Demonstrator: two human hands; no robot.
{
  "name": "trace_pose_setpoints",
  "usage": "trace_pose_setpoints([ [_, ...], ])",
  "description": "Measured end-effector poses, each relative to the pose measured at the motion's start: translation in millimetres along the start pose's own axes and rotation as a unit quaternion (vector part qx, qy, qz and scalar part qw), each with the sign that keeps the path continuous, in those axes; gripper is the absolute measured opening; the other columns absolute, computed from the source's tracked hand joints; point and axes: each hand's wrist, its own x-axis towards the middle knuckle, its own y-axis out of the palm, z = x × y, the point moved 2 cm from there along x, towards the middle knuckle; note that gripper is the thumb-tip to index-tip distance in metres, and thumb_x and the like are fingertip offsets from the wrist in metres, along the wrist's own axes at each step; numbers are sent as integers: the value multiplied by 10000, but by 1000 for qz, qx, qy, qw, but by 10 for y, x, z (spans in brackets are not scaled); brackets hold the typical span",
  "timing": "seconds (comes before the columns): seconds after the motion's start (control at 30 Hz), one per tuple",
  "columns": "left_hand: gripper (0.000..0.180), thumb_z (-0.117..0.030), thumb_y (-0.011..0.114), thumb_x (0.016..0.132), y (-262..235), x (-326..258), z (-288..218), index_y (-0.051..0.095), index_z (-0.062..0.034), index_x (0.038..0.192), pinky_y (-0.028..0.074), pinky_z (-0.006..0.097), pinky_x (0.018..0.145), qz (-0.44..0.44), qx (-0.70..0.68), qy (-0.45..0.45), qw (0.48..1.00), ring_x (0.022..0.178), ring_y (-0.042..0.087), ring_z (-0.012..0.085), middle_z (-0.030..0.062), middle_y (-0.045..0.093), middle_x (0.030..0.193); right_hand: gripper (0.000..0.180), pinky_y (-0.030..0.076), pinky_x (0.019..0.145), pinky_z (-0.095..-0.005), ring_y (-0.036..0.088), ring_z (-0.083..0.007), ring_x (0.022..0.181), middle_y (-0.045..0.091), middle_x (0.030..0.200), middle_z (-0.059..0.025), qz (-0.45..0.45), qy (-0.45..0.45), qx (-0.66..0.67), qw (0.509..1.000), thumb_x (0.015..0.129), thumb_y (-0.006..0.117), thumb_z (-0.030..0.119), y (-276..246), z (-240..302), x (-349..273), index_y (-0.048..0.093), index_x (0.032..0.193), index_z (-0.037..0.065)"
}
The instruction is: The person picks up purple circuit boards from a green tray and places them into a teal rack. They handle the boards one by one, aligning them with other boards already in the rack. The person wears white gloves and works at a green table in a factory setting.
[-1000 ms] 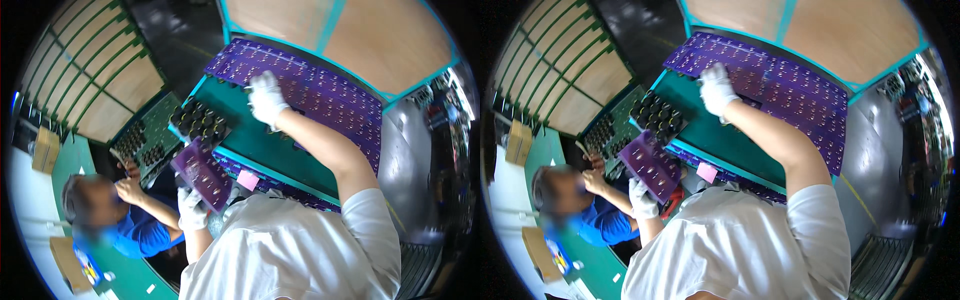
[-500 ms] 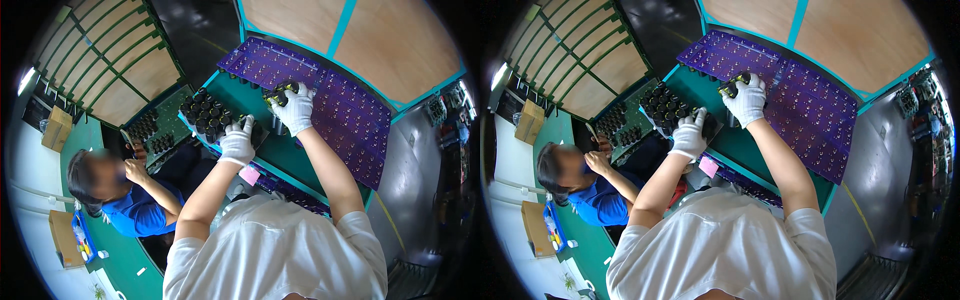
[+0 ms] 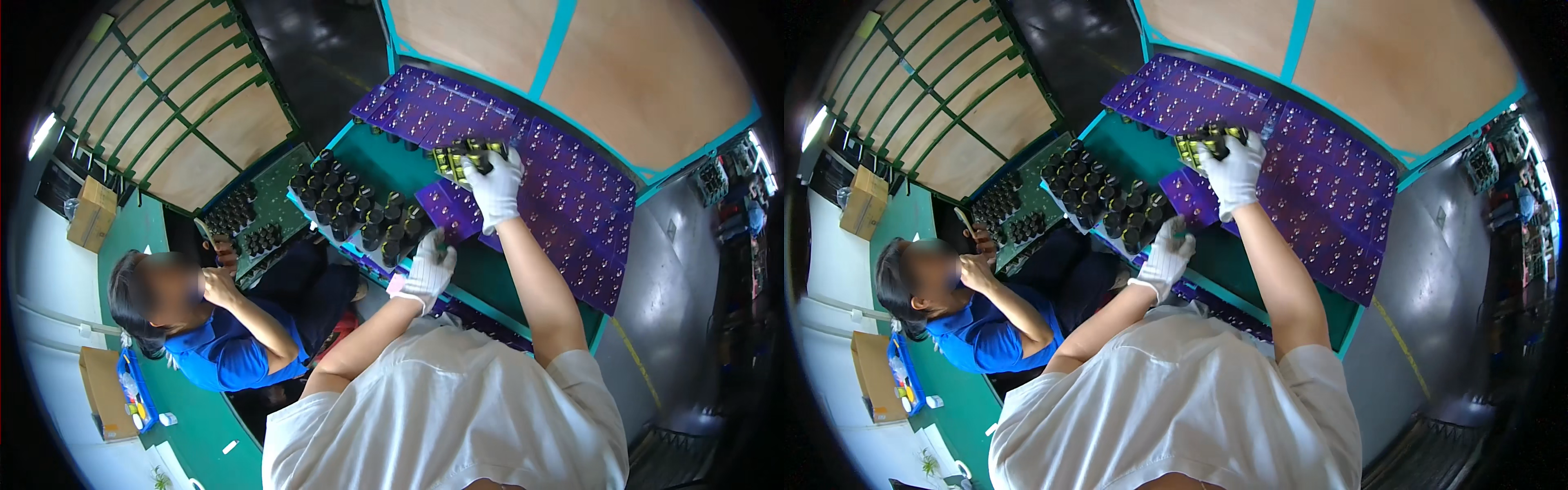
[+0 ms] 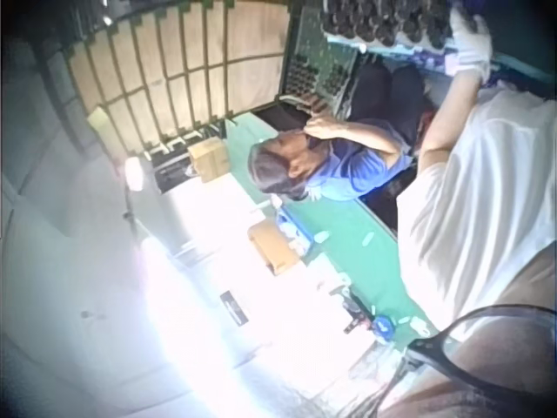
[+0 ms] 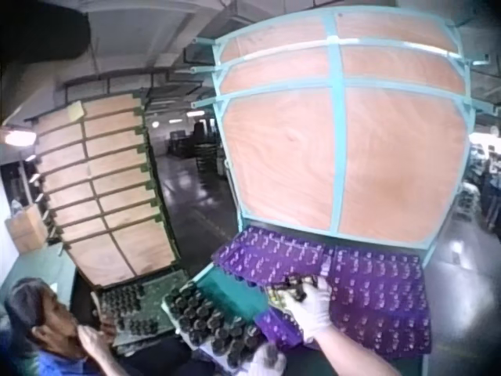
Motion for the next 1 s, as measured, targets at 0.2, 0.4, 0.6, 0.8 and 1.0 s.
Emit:
trace_pose_setpoints([
  [0.2,460,-159,613,908,-117,1,-281,467,16,1307,508,313,687,12,72,14,997,730,584,147,147,569,1063,303,468,864,-317,563,-179,959,555,1120,-95,-13,240,421,875,829,704,237,-535,-92,-259,657,1001,-8],
  [0.4,317,-300,515,1001,-59,-12,-1033,523,-36,1176,512,297,710,121,-251,33,960,756,591,142,47,618,916,306,473,808,-277,527,-131,938,487,1153,-38,-44,184,483,855,773,706,196,-1164,294,-588,610,997,11],
  [0.6,490,-424,429,1020,-205,201,-1492,502,-7,1268,494,302,795,30,-321,82,943,907,604,149,96,607,1136,702,490,933,-347,578,-194,1110,579,1224,-92,-20,197,614,764,824,717,464,-1571,514,-707,475,1298,6],
  [0.8,712,-526,441,982,-30,80,-1488,294,-12,1453,467,388,959,113,-320,124,932,1150,554,239,164,501,1311,491,444,987,-549,572,-338,1118,585,1264,-130,-41,428,867,253,905,555,433,-1500,394,-740,557,1246,79],
  [1.0,903,-757,266,892,69,-123,-1837,252,-94,1505,278,450,1137,195,-318,49,927,1329,406,259,133,401,1461,623,473,975,-550,521,-375,1199,521,1329,-178,60,466,875,116,871,563,512,-1374,675,-1176,520,1304,67],
])
